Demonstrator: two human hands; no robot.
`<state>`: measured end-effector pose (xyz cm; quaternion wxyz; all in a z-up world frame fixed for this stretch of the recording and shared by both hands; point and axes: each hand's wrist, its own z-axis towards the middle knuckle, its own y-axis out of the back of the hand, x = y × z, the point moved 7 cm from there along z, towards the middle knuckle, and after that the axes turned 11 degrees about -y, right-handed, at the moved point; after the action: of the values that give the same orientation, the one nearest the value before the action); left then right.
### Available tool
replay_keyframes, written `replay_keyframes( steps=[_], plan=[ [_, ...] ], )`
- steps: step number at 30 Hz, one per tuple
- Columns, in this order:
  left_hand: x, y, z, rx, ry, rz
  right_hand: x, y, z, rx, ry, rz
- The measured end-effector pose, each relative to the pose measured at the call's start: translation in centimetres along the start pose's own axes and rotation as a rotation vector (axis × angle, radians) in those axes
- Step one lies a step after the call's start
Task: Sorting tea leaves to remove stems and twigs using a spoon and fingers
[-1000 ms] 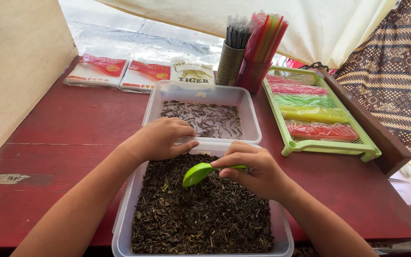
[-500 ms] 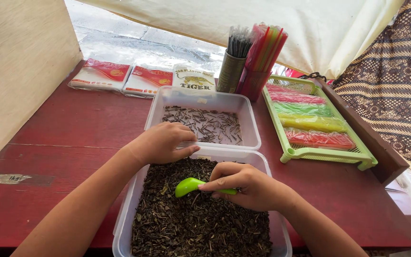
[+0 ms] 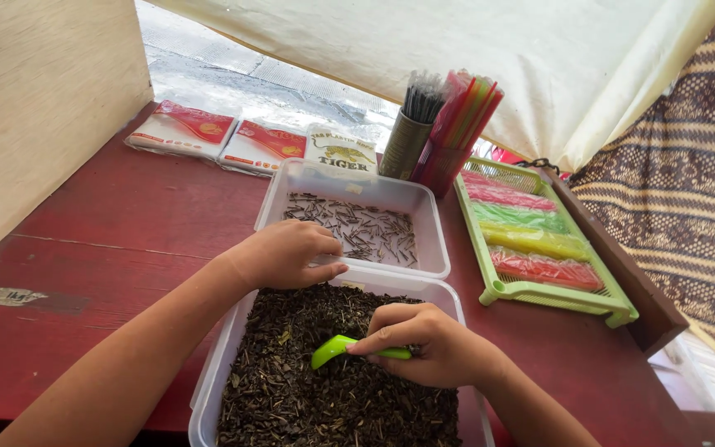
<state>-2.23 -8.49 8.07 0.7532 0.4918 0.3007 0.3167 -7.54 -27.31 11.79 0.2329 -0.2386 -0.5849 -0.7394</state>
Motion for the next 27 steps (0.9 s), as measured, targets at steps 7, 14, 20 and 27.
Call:
replay_keyframes(
  steps=[7,14,20,27],
  plan=[
    [0.1,-0.1,-0.2,0.035,0.03,-0.007,-0.3,0.3,0.1,-0.07,-0.008,0.016],
    [0.2,-0.3,-0.1,0.014,0.004,-0.005,-0.6,2.1,-0.4,-0.321,-0.011,0.0],
    [0.1,-0.1,-0.1,0.049,0.025,-0.021,-0.6,2.0,-0.6,-0.343,0.008,-0.072],
    [0.0,0.1,0.1,0.002,-0.028,-0.002,-1.0,0.6,-0.1,-0.141,0.051,-0.117]
  ],
)
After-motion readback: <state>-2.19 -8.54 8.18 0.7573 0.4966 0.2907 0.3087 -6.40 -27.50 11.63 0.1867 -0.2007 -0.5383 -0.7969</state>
